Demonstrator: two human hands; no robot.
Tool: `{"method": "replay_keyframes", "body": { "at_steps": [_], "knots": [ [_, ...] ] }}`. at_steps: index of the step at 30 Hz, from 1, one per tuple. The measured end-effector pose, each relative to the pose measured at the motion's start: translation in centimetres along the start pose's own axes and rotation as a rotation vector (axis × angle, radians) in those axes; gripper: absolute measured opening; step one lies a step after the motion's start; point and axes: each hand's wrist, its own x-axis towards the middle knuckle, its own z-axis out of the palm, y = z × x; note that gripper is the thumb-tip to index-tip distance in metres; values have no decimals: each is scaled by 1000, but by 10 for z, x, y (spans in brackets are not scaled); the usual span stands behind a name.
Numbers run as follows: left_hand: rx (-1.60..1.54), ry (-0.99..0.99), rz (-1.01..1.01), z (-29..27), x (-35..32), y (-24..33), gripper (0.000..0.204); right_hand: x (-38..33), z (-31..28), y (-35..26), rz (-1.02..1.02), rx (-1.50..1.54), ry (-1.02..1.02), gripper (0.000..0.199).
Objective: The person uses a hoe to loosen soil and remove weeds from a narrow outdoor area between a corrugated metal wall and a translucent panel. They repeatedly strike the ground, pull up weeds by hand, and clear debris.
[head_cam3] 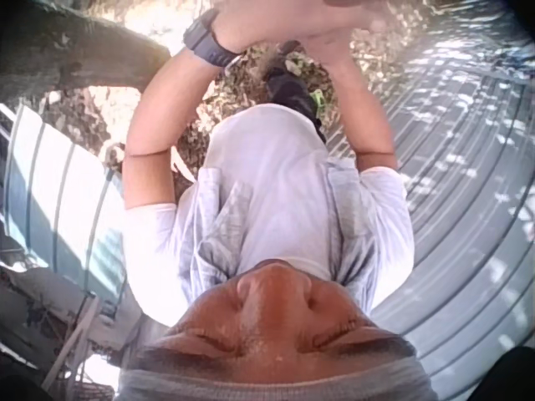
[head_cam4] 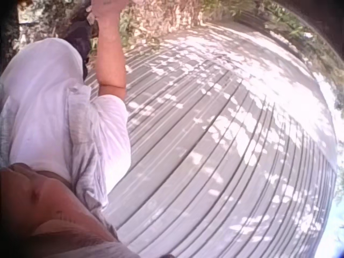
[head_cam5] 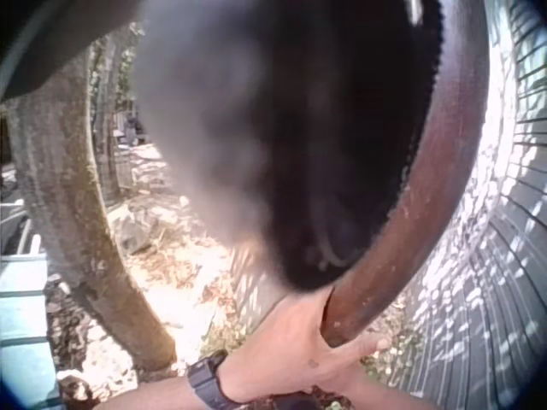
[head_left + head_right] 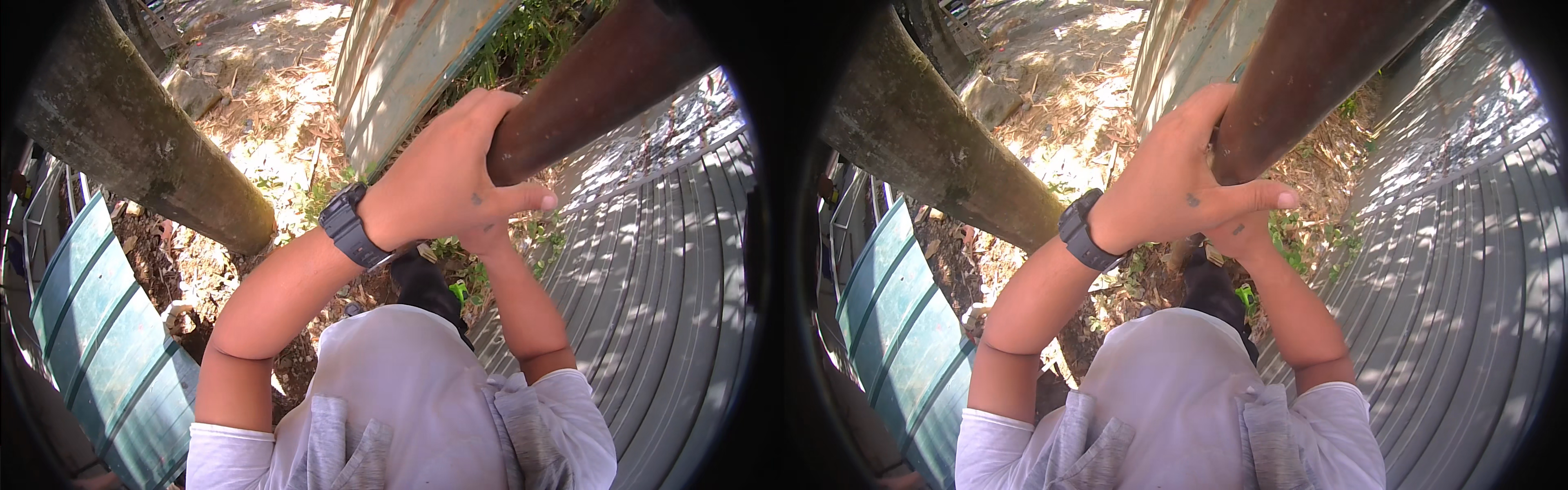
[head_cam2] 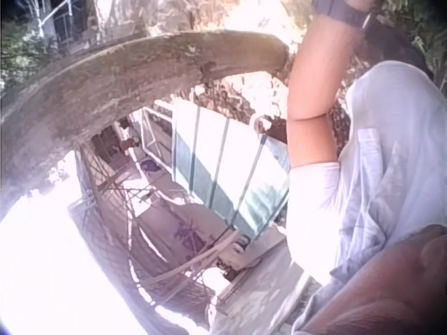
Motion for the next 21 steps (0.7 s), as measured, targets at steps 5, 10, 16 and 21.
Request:
{"method": "replay_keyframes", "body": {
  "at_steps": [5,10,16,21],
  "knots": [
    [-173,-55,-497,-3,-101,-36,36,-12,-13,30,141,55,221,30],
    [-219,-787,-812,47,-234,-119,22,-3,-28,42,147,88,224,30],
    [-366,-802,-1147,177,-310,-181,44,18,-42,52,149,65,202,32],
    [-113,-996,-1092,235,-333,-204,67,18,-52,58,144,115,241,29]
  ]
}}
